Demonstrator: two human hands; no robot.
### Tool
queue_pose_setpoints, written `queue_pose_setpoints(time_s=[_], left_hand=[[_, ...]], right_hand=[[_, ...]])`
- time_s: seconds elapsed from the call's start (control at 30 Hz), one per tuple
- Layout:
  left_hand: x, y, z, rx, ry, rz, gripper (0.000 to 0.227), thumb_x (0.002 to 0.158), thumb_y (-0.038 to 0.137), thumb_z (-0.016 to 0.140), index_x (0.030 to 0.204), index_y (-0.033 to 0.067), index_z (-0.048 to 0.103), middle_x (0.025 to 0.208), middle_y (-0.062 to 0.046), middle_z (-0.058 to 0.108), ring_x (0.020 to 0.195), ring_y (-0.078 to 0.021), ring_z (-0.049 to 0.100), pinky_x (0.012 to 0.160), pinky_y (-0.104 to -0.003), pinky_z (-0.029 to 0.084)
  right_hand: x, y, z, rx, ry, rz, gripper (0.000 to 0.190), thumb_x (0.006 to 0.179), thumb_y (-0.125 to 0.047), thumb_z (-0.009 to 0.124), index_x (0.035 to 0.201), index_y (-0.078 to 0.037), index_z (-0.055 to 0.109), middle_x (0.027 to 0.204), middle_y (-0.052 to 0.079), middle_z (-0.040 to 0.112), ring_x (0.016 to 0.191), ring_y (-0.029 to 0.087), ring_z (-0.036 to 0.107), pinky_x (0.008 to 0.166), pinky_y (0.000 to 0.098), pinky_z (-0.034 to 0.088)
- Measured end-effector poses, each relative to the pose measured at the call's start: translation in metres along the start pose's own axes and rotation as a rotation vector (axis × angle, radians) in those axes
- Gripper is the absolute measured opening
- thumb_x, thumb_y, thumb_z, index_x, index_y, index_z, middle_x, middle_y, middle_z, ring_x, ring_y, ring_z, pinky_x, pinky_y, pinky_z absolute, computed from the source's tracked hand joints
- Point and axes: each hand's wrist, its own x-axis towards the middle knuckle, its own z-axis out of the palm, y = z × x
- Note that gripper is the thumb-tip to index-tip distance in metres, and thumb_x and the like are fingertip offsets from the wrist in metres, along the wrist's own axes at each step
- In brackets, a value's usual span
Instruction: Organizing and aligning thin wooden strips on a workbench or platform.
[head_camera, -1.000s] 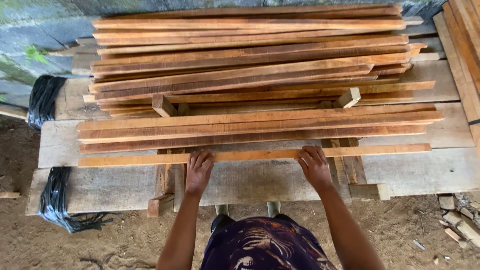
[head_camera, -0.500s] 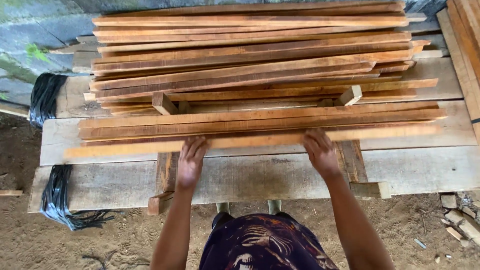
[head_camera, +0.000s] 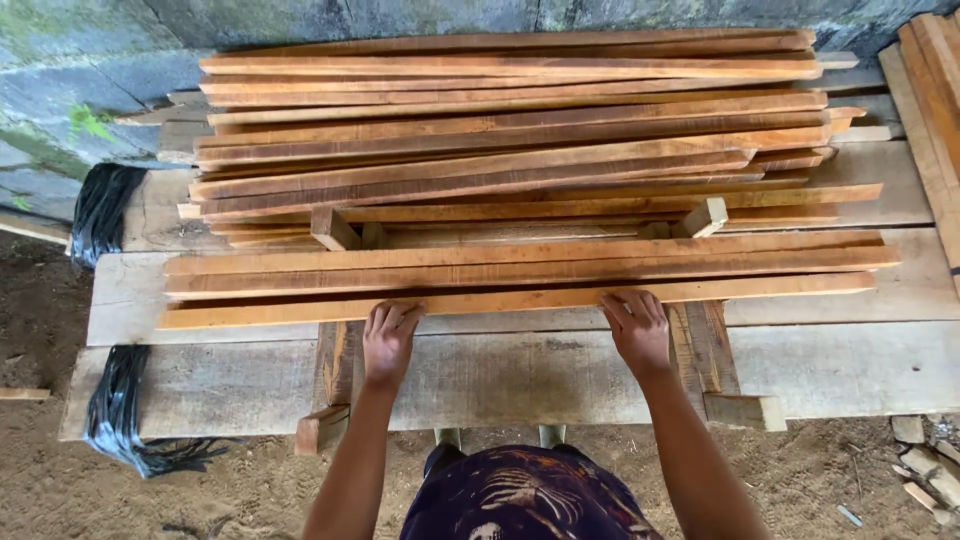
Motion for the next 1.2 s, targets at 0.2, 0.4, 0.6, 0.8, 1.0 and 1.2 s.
queue_pose_setpoints(time_s=[0.2,0.4,0.6,0.8,1.0,1.2], left_hand=[[0.015,-0.021,0.01,0.075,-0.079,0.036,0.018,0.079,0.019,0.082,0.095,0.0248,0.077,0.094,0.005,0.068,0.093,-0.0197,0.067,0.091,-0.039,0.056],[0.012,-0.004,0.007,0.052,-0.03,0.005,0.021,0.086,0.015,0.078,0.105,0.0218,0.073,0.11,0.001,0.067,0.106,-0.0211,0.065,0.1,-0.04,0.051],[0.016,-0.008,0.019,-0.031,-0.068,0.106,0.041,0.084,0.036,0.08,0.121,0.0215,0.067,0.12,-0.005,0.062,0.111,-0.0262,0.063,0.102,-0.046,0.047],[0.061,-0.03,0.014,-0.013,-0.157,0.126,0.063,0.081,0.061,0.075,0.118,0.0115,0.067,0.113,-0.012,0.062,0.11,-0.0309,0.062,0.106,-0.05,0.044],[0.097,-0.035,0.022,0.062,-0.459,0.073,0.107,0.06,0.074,0.078,0.143,0.0123,0.049,0.138,-0.01,0.058,0.138,-0.0256,0.05,0.119,-0.05,0.034],[0.082,-0.078,0.074,0.141,-0.249,0.221,0.085,0.069,0.096,0.051,0.098,0.0163,0.06,0.086,-0.002,0.061,0.084,-0.0208,0.069,0.076,-0.04,0.054]], right_hand=[[0.016,0.01,0.003,-0.04,0.009,-0.059,0.007,0.094,-0.023,0.076,0.1,-0.02,0.079,0.093,0.0,0.068,0.09,0.023,0.07,0.089,0.0399,0.058],[0.012,0.002,0.005,-0.055,0.047,-0.023,0.014,0.096,-0.029,0.072,0.105,-0.019,0.079,0.094,0.001,0.065,0.089,0.023,0.067,0.09,0.0394,0.057],[0.038,-0.009,-0.011,-0.08,0.087,-0.053,0.039,0.09,-0.047,0.073,0.115,-0.017,0.074,0.093,0.008,0.056,0.084,0.029,0.06,0.085,0.0442,0.054],[0.069,0.015,-0.011,0.016,-0.082,-0.008,0.077,0.075,-0.062,0.079,0.131,-0.01,0.065,0.116,0.014,0.058,0.11,0.035,0.06,0.102,0.05,0.047],[0.118,0.002,-0.027,-0.039,-0.469,0.028,0.091,0.071,-0.07,0.077,0.141,-0.014,0.058,0.125,0.015,0.064,0.124,0.034,0.062,0.115,0.0527,0.04],[0.119,0.041,0.009,-0.114,-0.546,-0.059,0.084,0.065,-0.088,0.069,0.113,-0.019,0.069,0.098,0.006,0.074,0.098,0.025,0.074,0.095,0.0407,0.056]])
